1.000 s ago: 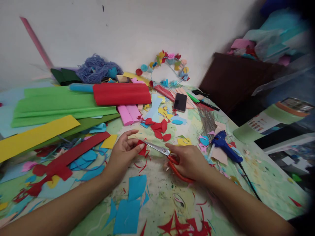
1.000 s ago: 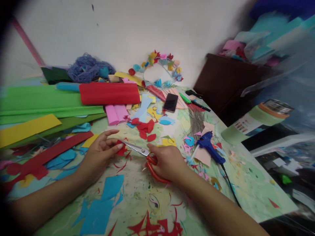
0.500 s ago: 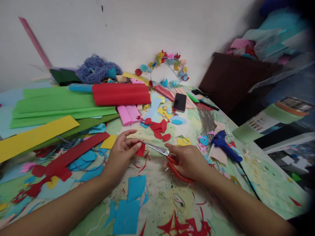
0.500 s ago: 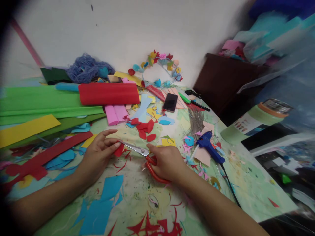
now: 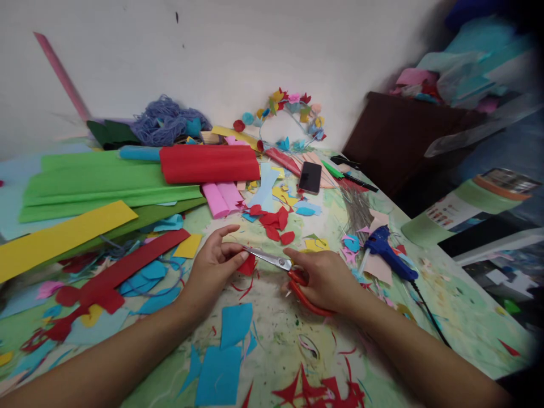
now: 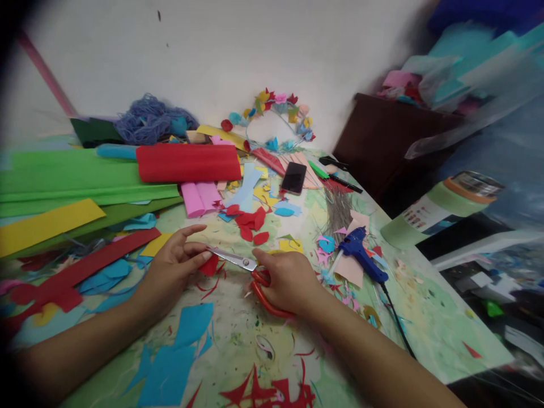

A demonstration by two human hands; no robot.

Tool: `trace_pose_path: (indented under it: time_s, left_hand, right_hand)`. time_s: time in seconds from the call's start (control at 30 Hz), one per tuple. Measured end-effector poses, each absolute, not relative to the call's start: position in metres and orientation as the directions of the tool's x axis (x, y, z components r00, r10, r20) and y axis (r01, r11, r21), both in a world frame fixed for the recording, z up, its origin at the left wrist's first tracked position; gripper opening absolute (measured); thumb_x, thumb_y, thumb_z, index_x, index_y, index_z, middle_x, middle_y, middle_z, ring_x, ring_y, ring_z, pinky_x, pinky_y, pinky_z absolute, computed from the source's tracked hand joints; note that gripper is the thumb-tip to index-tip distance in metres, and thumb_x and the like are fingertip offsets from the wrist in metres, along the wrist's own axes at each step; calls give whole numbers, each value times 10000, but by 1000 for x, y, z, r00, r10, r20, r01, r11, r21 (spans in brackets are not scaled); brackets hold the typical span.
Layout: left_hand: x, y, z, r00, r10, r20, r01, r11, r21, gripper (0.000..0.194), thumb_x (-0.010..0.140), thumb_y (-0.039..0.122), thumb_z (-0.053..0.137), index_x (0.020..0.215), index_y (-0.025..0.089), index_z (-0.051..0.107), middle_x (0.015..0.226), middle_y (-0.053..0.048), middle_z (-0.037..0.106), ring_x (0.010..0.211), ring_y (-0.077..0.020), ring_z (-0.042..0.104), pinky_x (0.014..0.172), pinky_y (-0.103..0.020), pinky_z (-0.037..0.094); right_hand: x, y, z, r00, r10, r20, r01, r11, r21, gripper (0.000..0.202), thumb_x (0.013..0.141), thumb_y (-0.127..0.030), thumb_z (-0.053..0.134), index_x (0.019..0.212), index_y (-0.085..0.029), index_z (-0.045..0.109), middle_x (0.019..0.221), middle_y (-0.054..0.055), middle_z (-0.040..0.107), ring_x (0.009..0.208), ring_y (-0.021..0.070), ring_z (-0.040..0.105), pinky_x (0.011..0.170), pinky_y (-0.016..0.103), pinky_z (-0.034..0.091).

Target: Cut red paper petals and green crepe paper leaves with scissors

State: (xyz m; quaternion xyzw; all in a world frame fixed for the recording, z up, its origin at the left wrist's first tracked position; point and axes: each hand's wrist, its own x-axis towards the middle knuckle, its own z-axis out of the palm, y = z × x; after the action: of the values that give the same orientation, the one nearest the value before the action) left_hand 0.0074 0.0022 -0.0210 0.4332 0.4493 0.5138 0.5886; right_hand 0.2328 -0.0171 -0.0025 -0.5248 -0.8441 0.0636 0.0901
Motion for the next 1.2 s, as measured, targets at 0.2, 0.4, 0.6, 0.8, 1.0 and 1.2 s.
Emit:
trace_pose_path:
  time_s: [0.2, 0.4, 0.6, 0.8, 1.0, 1.2]
  left_hand:
    - [8, 2, -21, 65, 995, -80, -215, 92, 972, 565, 688, 235, 734, 1196, 272, 489, 736, 51, 639, 529, -100, 608, 435, -162, 438]
    - [9, 3, -20, 74, 994, -77, -210, 91, 973, 597, 690, 215, 724, 1214, 259, 439, 769, 36, 635, 579, -106, 609, 485, -183, 476]
    - [18, -9, -24, 283, 959, 5, -51, 10, 999, 728, 715, 174, 682, 1319, 313, 299, 1012, -16, 584, 703, -121, 602, 548, -241, 525]
    - [26, -26, -29, 505, 863, -10, 126, -62, 990, 814, 795, 184, 594, 1418, 353, 99, 927, 8, 609, 726, -146, 625, 674, -326, 535]
    - [26, -26, -37, 476, 880, -3, 98, -49, 994, 887, 796, 153, 587, 1440, 392, 24, 1113, -23, 590, 876, -167, 631, 830, -384, 513]
    - [24, -25, -38, 431, 900, 58, 79, -101, 992, 865, 813, 192, 601, 1442, 402, 45, 1118, -24, 574, 924, -172, 619, 896, -407, 482]
  right_hand:
    - [233, -18, -3, -429, 899, 85, 876, 437, -203, 524, 806, -443, 563, 1285, -232, 547, 909, 61, 723, 793, 206, 666, 657, 264, 416]
    - [233, -17, -3, -396, 911, 113, 867, 411, -280, 564, 793, -506, 591, 1271, -208, 566, 848, 58, 721, 729, 192, 655, 627, 258, 413]
    - [228, -20, -7, -311, 938, 156, 749, 343, -567, 589, 766, -492, 655, 1268, -201, 553, 694, -6, 665, 584, 137, 563, 559, 230, 393]
    - [215, -28, -10, -351, 923, 155, 535, 334, -776, 557, 745, -360, 679, 1260, -188, 553, 862, 26, 680, 600, 114, 554, 575, 220, 431]
    - [210, -33, -9, -397, 901, 175, 506, 374, -777, 650, 705, -263, 664, 1327, -202, 486, 683, -17, 626, 549, 110, 512, 529, 211, 399]
    - [210, -34, -7, -384, 908, 169, 567, 376, -733, 647, 705, -196, 616, 1335, -202, 469, 588, -59, 520, 481, 74, 374, 489, 196, 314]
